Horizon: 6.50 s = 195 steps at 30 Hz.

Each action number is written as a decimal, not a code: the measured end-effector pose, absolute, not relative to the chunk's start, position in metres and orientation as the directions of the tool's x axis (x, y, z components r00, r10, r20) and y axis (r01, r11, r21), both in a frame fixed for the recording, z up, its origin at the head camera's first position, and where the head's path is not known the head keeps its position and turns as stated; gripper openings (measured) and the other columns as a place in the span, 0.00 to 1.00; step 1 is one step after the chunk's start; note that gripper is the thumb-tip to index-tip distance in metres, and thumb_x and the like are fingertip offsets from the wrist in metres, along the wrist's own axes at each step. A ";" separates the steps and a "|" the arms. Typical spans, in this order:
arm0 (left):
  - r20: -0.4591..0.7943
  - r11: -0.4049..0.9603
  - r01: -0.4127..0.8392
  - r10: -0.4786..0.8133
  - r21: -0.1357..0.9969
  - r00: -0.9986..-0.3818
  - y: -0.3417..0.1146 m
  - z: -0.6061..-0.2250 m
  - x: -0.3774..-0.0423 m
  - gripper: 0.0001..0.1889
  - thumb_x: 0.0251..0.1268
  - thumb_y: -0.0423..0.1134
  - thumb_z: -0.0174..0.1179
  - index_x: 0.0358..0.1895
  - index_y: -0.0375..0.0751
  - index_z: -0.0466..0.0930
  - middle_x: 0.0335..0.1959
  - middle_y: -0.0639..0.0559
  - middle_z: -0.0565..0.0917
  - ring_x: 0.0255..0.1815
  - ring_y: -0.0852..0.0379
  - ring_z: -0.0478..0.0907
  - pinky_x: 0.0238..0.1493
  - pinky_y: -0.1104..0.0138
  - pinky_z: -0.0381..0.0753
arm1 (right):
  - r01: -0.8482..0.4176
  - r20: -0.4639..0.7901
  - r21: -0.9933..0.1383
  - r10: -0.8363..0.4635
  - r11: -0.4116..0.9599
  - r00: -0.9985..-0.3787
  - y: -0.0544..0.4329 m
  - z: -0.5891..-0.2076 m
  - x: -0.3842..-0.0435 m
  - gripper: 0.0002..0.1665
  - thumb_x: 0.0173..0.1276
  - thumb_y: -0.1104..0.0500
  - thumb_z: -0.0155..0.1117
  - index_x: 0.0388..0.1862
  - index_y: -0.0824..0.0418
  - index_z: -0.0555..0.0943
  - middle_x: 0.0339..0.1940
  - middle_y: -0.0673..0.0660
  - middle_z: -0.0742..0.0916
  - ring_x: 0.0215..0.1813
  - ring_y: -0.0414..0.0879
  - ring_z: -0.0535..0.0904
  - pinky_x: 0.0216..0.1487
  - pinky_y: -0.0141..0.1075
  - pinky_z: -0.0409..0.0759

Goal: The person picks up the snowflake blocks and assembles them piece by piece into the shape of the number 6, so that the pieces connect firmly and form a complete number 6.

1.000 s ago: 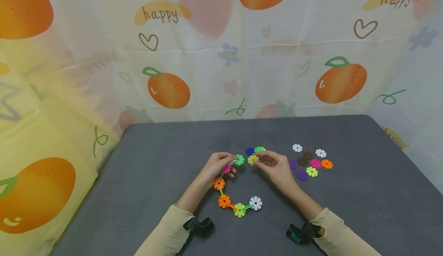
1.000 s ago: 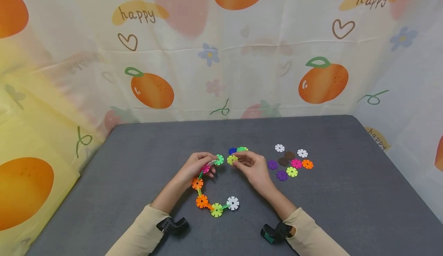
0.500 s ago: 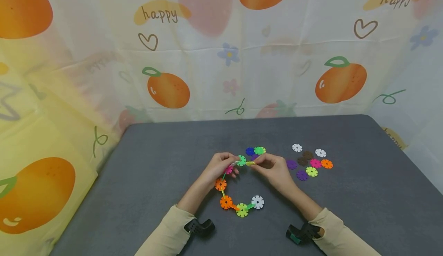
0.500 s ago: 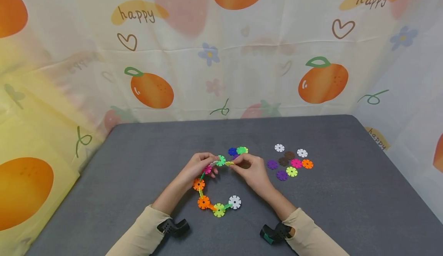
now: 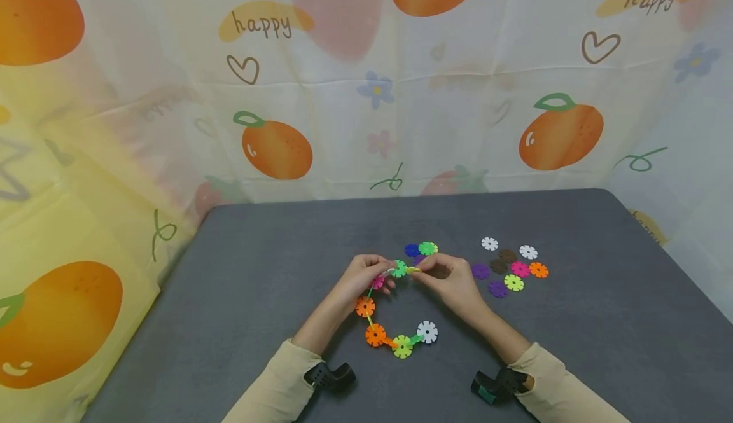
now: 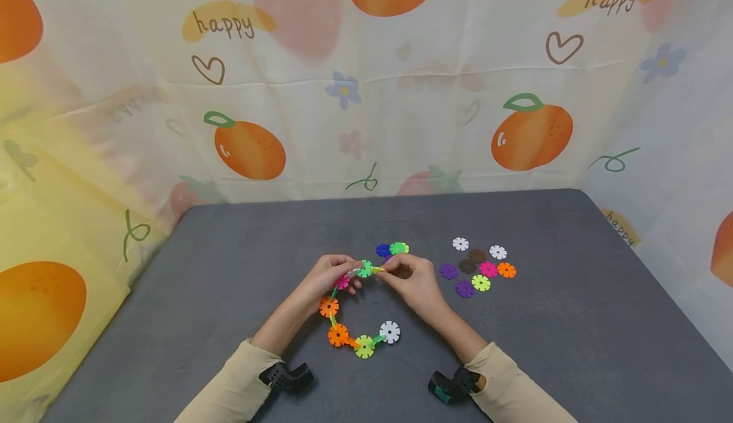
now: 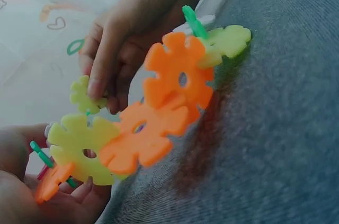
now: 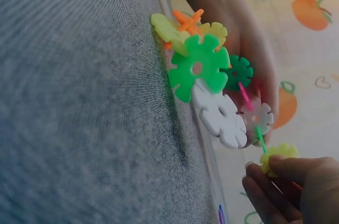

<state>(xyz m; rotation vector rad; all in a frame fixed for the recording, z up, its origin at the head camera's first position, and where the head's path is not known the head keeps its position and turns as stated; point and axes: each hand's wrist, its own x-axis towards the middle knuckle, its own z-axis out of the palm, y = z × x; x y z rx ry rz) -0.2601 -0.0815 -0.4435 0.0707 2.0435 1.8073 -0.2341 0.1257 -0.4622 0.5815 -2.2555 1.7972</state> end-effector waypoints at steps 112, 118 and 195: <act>-0.269 -0.063 -0.297 0.280 0.953 -0.922 -0.080 -0.411 -0.255 0.19 0.68 0.39 0.58 0.52 0.24 0.80 0.21 0.54 0.86 0.24 0.62 0.85 0.39 0.68 0.88 | -0.279 0.294 -0.955 -0.216 -0.095 -0.931 0.140 -0.438 -0.236 0.14 0.66 0.65 0.65 0.45 0.75 0.80 0.31 0.50 0.89 0.33 0.45 0.87 0.41 0.37 0.87; -0.244 -0.023 -0.263 0.299 0.965 -0.922 -0.077 -0.408 -0.252 0.19 0.68 0.39 0.58 0.50 0.22 0.80 0.21 0.54 0.86 0.22 0.62 0.84 0.37 0.68 0.88 | -0.321 0.332 -0.943 -0.216 -0.088 -0.918 0.137 -0.434 -0.233 0.10 0.63 0.65 0.68 0.40 0.72 0.81 0.30 0.55 0.89 0.32 0.48 0.87 0.38 0.39 0.88; -0.223 0.026 -0.224 0.256 0.974 -0.940 -0.075 -0.449 -0.260 0.16 0.72 0.40 0.56 0.52 0.29 0.78 0.46 0.36 0.84 0.25 0.58 0.86 0.40 0.58 0.89 | -0.249 -0.142 -0.813 -0.594 0.526 -0.792 0.153 -0.429 -0.236 0.22 0.73 0.54 0.58 0.21 0.64 0.81 0.15 0.53 0.79 0.17 0.42 0.75 0.20 0.34 0.78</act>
